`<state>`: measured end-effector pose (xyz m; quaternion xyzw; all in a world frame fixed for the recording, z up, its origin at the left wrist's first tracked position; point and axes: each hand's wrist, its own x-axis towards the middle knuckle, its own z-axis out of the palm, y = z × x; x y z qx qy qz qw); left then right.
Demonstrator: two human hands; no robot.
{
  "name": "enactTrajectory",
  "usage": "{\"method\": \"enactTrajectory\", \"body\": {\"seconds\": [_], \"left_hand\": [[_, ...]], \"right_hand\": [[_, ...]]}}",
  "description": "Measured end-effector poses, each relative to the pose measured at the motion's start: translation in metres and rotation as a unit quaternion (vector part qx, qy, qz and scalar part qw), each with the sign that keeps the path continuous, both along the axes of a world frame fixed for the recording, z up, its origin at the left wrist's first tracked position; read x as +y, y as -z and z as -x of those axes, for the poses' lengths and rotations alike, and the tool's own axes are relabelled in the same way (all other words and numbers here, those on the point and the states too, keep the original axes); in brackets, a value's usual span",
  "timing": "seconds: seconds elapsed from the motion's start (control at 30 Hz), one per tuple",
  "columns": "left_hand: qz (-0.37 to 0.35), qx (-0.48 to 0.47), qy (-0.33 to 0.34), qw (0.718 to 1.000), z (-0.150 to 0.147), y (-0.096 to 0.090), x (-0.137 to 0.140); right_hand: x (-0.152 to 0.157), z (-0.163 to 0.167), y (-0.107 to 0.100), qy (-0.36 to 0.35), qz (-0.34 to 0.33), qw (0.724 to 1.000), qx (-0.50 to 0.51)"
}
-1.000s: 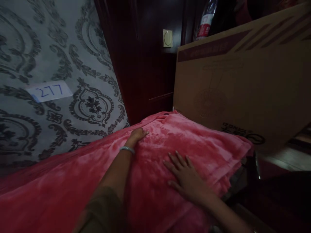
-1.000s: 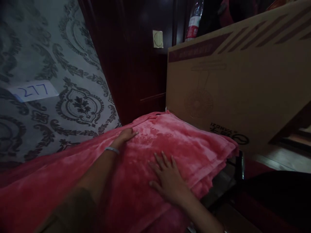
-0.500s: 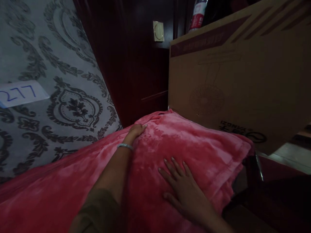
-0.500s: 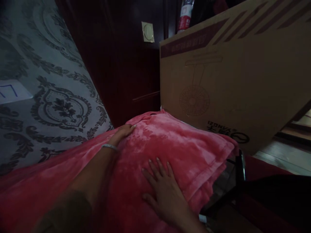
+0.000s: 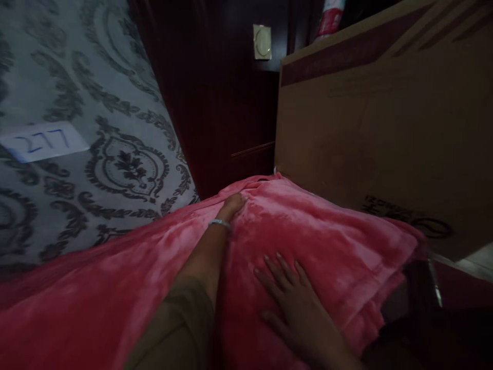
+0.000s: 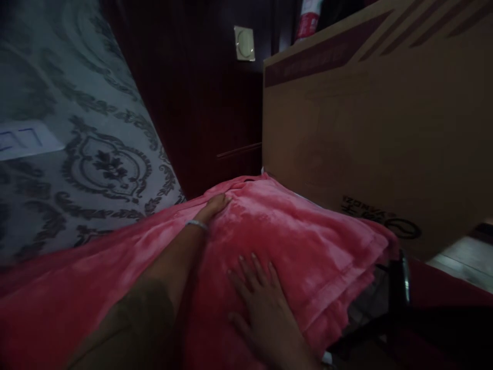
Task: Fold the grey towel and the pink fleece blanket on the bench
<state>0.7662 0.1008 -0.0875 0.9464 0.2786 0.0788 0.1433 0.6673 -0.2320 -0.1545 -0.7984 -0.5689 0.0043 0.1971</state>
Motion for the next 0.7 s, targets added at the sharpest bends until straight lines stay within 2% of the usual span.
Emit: {"method": "enactTrajectory", "body": {"seconds": [0.07, 0.13, 0.33, 0.43, 0.53, 0.63, 0.7], "left_hand": [[0.017, 0.027, 0.004, 0.999, 0.020, -0.011, 0.013], [0.031, 0.050, -0.006, 0.998, 0.056, -0.022, 0.030], [0.039, 0.119, -0.081, 0.989, 0.216, -0.044, 0.064], [0.026, 0.135, -0.116, 0.984, 0.277, -0.046, 0.068], [0.007, 0.130, -0.133, 0.983, 0.305, -0.041, 0.066], [-0.030, 0.111, -0.141, 0.983, 0.309, -0.029, 0.063], [-0.060, 0.094, -0.148, 0.983, 0.307, -0.020, 0.063]], "right_hand": [[0.000, 0.000, 0.004, 0.004, -0.012, 1.000, -0.014], [0.001, 0.000, 0.007, 0.005, -0.025, 0.999, -0.026], [0.002, -0.004, 0.015, 0.008, -0.053, 0.996, -0.064], [0.003, -0.004, 0.011, 0.021, -0.040, 0.997, -0.068], [0.012, 0.014, -0.007, -0.001, -0.015, 0.998, -0.056], [0.026, 0.052, -0.028, -0.122, 0.000, 0.992, -0.039], [0.034, 0.077, -0.033, -0.199, 0.018, 0.980, -0.021]]}}
